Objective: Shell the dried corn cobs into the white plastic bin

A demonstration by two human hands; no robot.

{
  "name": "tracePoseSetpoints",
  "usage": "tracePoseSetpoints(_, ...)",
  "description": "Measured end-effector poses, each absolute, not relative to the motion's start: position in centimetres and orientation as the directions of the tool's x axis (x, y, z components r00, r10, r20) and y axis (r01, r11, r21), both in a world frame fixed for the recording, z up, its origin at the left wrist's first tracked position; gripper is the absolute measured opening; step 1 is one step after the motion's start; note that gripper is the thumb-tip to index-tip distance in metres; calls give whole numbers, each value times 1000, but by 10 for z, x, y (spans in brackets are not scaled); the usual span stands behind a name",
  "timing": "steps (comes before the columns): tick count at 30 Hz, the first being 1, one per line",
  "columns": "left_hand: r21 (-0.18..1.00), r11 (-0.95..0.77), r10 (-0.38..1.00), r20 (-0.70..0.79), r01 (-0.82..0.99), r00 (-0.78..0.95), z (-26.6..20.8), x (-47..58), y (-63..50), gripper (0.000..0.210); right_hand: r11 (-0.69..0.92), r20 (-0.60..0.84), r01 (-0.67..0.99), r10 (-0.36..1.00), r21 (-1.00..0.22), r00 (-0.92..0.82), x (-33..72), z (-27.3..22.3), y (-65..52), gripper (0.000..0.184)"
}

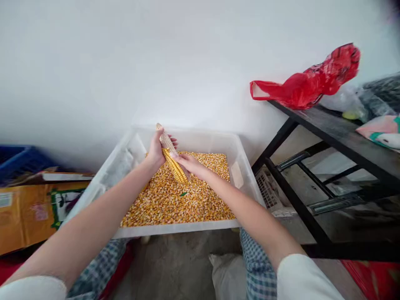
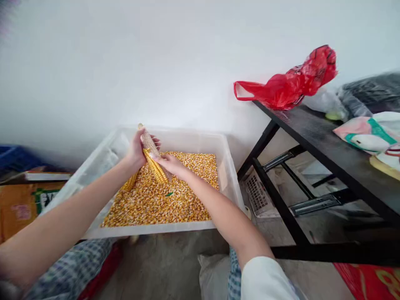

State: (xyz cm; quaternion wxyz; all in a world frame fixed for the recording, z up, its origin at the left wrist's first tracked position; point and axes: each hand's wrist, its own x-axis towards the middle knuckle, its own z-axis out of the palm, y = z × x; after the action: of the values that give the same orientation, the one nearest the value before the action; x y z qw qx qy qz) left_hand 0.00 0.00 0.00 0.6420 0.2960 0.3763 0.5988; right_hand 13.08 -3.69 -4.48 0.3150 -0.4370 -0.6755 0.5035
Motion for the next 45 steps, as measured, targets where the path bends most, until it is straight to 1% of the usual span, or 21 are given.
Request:
tracePoseSetpoints(3,839,112,991,-132,-533,1,-5,5,1,33,161,28,295,912,-942,-409,126,-44,-44,58)
tracePoseSetpoints(5,851,95,994,-108,-516,5,-7,10,0,34,186,60,318,928,-930,-369,124,-44,-46,58)
tracePoseSetpoints(10,883,15,1000,-14,-469,7,-10,24,-8,37,201,104,415,964,-888,-243,123,-43,-48,63)
tracePoseSetpoints(13,893,17,1000,-22,-450,-5,-8,24,-9,37,216,124,492,969,-844,-213,124,-41,-52,65)
tracePoseSetpoints(15,907,22,999,-38,-422,-28,-6,21,-8,36,238,142,538,966,-809,-214,123,-40,-56,66)
tracePoseSetpoints(17,926,-5,996,-31,-378,-88,-3,18,-8,33,267,154,588,960,-763,-236,123,-39,-60,66)
tracePoseSetpoints(20,953,-72,984,20,-294,-175,-1,16,-7,28,310,172,649,948,-695,-269,121,-38,-63,65)
tracePoseSetpoints(24,973,-125,972,81,-193,-221,-5,15,-7,25,345,212,695,938,-630,-274,118,-39,-64,64)
tracePoseSetpoints(29,976,-112,962,59,-188,-266,-10,16,-5,21,335,243,766,940,-548,-237,115,-37,-67,61)
tracePoseSetpoints(34,980,-62,952,1,-190,-306,-12,17,-5,18,302,220,780,952,-549,-213,111,-38,-68,61)
tracePoseSetpoints(36,980,-45,947,-20,-192,-322,-15,17,-5,17,279,206,773,959,-569,-195,110,-41,-68,61)
tracePoseSetpoints(38,980,-32,937,-39,-195,-346,-17,17,-4,16,260,197,743,965,-616,-174,109,-43,-65,59)
tracePoseSetpoints(39,980,-24,935,-49,-199,-352,-18,17,-4,16,217,169,715,976,-664,-139,110,-44,-62,58)
tracePoseSetpoints(40,979,-16,933,-59,-205,-354,-18,18,-4,16,137,105,669,991,-731,-88,113,-44,-59,59)
tracePoseSetpoints(41,976,-14,932,-65,-215,-356,-17,19,-4,16,27,13,598,1000,-801,-27,116,-43,-54,60)
tracePoseSetpoints(42,973,-19,931,-67,-229,-359,-16,19,-3,17,-118,-126,494,992,-861,18,120,-42,-49,61)
tracePoseSetpoints(43,969,-26,930,-66,-246,-361,-14,20,-3,17,-242,-248,374,968,-895,31,125,-41,-43,62)
tracePoseSetpoints(44,963,-33,930,-68,-266,-360,-13,20,-3,18,-316,-325,271,946,-909,15,130,-39,-38,62)
tracePoseSetpoints(45,957,-31,932,-77,-289,-355,-11,20,-2,19,-331,-342,209,940,-920,-16,135,-38,-34,59)
